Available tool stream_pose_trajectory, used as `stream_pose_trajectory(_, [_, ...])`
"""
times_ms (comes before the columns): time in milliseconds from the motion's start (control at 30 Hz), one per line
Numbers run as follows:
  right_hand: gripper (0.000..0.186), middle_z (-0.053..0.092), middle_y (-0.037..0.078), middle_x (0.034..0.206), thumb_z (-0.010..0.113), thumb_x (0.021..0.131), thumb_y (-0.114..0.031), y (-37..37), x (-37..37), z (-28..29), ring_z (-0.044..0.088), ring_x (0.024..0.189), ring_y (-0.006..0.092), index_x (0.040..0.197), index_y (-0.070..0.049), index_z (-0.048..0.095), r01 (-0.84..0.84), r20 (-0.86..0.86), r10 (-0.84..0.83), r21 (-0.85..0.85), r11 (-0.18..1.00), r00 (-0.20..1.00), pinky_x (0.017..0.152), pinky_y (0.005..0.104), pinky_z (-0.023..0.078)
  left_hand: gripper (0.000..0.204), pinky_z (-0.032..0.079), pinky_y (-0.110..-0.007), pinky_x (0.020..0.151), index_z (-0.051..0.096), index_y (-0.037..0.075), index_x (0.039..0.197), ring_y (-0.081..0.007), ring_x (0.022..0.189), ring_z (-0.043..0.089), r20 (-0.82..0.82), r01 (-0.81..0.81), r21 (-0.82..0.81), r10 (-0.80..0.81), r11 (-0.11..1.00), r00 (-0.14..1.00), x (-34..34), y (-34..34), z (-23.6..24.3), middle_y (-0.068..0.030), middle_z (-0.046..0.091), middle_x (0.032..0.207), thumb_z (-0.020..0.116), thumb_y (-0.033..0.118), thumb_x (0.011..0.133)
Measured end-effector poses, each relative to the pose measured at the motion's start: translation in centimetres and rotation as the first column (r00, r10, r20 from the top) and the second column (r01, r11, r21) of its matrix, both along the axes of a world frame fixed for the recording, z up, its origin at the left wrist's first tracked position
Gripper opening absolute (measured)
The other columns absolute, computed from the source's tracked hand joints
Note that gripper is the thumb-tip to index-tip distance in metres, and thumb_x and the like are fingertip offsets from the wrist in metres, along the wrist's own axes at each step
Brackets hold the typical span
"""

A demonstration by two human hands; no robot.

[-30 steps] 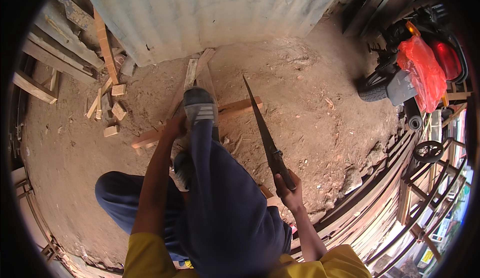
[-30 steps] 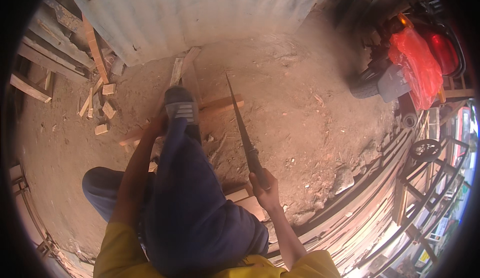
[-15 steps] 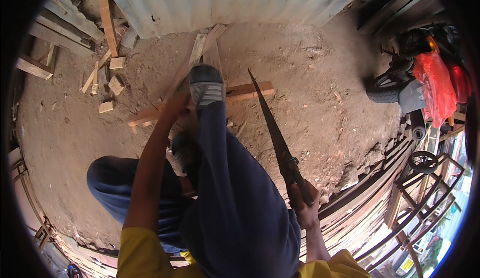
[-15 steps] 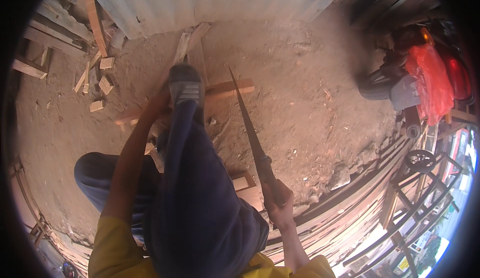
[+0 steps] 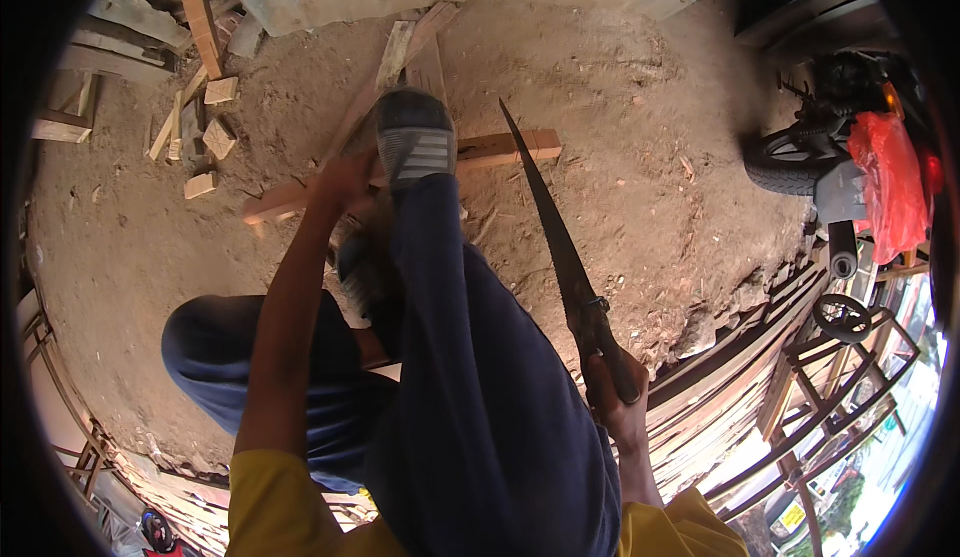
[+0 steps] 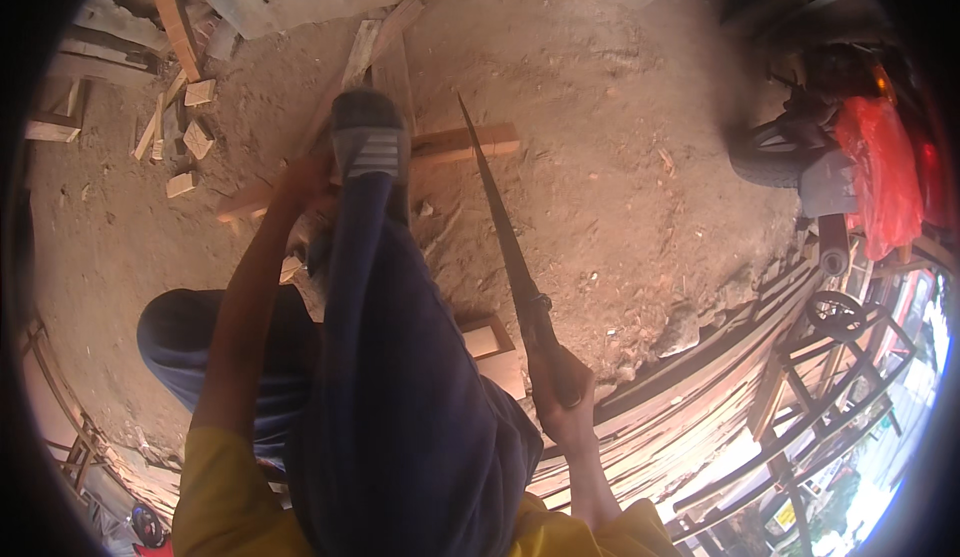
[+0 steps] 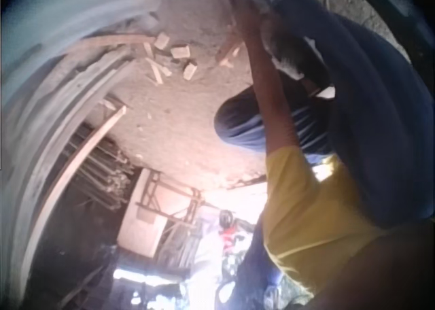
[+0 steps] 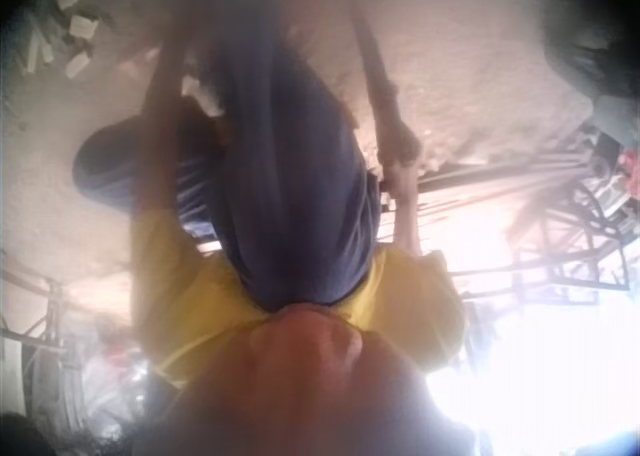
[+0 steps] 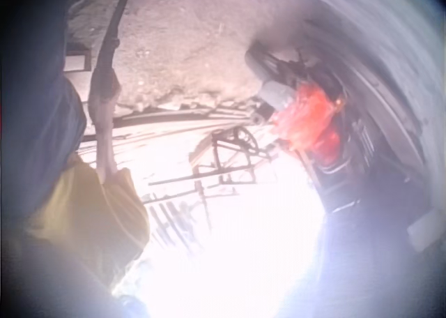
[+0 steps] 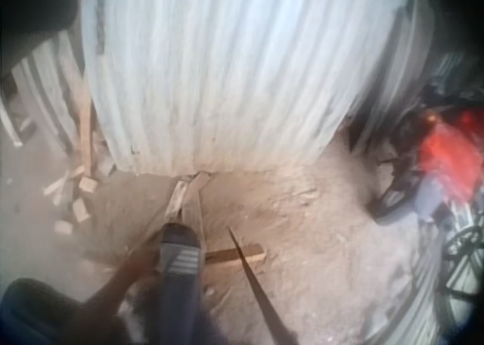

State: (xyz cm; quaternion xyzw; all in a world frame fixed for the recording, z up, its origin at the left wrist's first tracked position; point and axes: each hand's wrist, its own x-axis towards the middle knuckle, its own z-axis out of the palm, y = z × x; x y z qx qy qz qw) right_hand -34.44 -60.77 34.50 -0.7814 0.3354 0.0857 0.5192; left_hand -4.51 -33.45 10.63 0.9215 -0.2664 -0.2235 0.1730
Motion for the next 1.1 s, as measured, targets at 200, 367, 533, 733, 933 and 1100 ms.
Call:
stream_pose_trajectory(200, [0.026, 0.045, -0.001, 0.055, 0.056, 0.089, -0.024, -0.4, 4.7, -4.9, 0.041, 0.049, 0.0049, 0.076, -0.002, 0.054, 0.048, 0.046, -0.048, 0.013, 0.999, 0.998, 0.044, 0.0243, 0.029, 0.06, 0.048, -0.048, 0.083, 0.054, 0.001, 0.114, -0.0404, 0.094, 0.061, -0.071, -0.021, 0.039, 0.024, 0.999, 0.997, 0.1, -0.6, 1.9, -0.0235, 0.064, 0.095, 0.073, 0.026, 0.063])
stream_pose_trajectory(367, [0.02, 0.049, 0.005, 0.061, 0.054, 0.09, -0.015, 0.0, 3.2, -1.0, 0.043, 0.056, 0.0082, 0.08, 0.002, 0.054, -0.041, -0.026, 0.04, -0.028, 0.999, 0.999, 0.049, 0.0285, 0.034, 0.059, 0.049, -0.048, 0.08, 0.055, 0.001, 0.113, -0.0409, 0.093, 0.061, 0.033, -0.029, 0.004, 0.029, 1.0, 0.999, 0.5, 1.3, -1.8, -0.0237, 0.064, 0.094, 0.074, 0.026, 0.062])
stream_pose_trajectory(533, [0.027, 0.044, 0.0, 0.055, 0.054, 0.091, -0.022, 0.5, 3.6, -1.4, 0.041, 0.049, 0.0056, 0.077, 0.001, 0.056, -0.019, 0.016, 0.021, -0.115, 0.993, 1.0, 0.044, 0.0268, 0.031, 0.059, 0.049, -0.048, 0.081, 0.055, 0.002, 0.113, -0.0409, 0.094, 0.061, -0.025, 0.004, 0.09, -0.001, 0.996, 1.0, -0.4, -2.1, 3.6, -0.0232, 0.064, 0.096, 0.073, 0.025, 0.062])
stream_pose_trajectory(733, [0.026, 0.045, -0.003, 0.055, 0.058, 0.09, -0.021, -0.8, 7.2, -4.9, 0.039, 0.046, 0.0033, 0.074, -0.002, 0.054, -0.015, 0.06, 0.015, -0.008, 1.0, 0.998, 0.041, 0.0239, 0.03, 0.056, 0.049, -0.048, 0.082, 0.055, 0.002, 0.113, -0.0408, 0.094, 0.061, 0.014, -0.037, -0.037, 0.038, 0.999, 0.999, 0.1, 0.7, -1.0, -0.0225, 0.065, 0.096, 0.072, 0.025, 0.064])
stream_pose_trajectory(933, [0.016, 0.054, 0.009, 0.065, 0.055, 0.088, -0.009, 0.5, 4.1, -1.1, 0.05, 0.058, 0.0138, 0.095, 0.004, 0.061, -0.151, -0.013, 0.151, -0.196, 0.969, 0.988, 0.053, 0.0313, 0.04, 0.051, 0.05, -0.047, 0.083, 0.056, 0.002, 0.112, -0.0386, 0.096, 0.061, -0.084, -0.063, 0.157, 0.077, 0.986, 0.994, 0.1, -1.8, 3.0, -0.0212, 0.065, 0.097, 0.069, 0.02, 0.065])
stream_pose_trajectory(1100, [0.018, 0.048, 0.0, 0.061, 0.06, 0.088, -0.015, -0.9, 10.6, -6.5, 0.039, 0.057, 0.0061, 0.085, 0.004, 0.059, -0.082, 0.042, 0.084, -0.055, 0.995, 0.996, 0.05, 0.0271, 0.035, 0.047, 0.049, -0.047, 0.084, 0.056, 0.001, 0.11, -0.0401, 0.094, 0.062, -0.057, -0.048, 0.152, 0.057, 0.987, 0.997, 0.1, -1.6, 2.1, -0.022, 0.065, 0.094, 0.066, 0.017, 0.066])
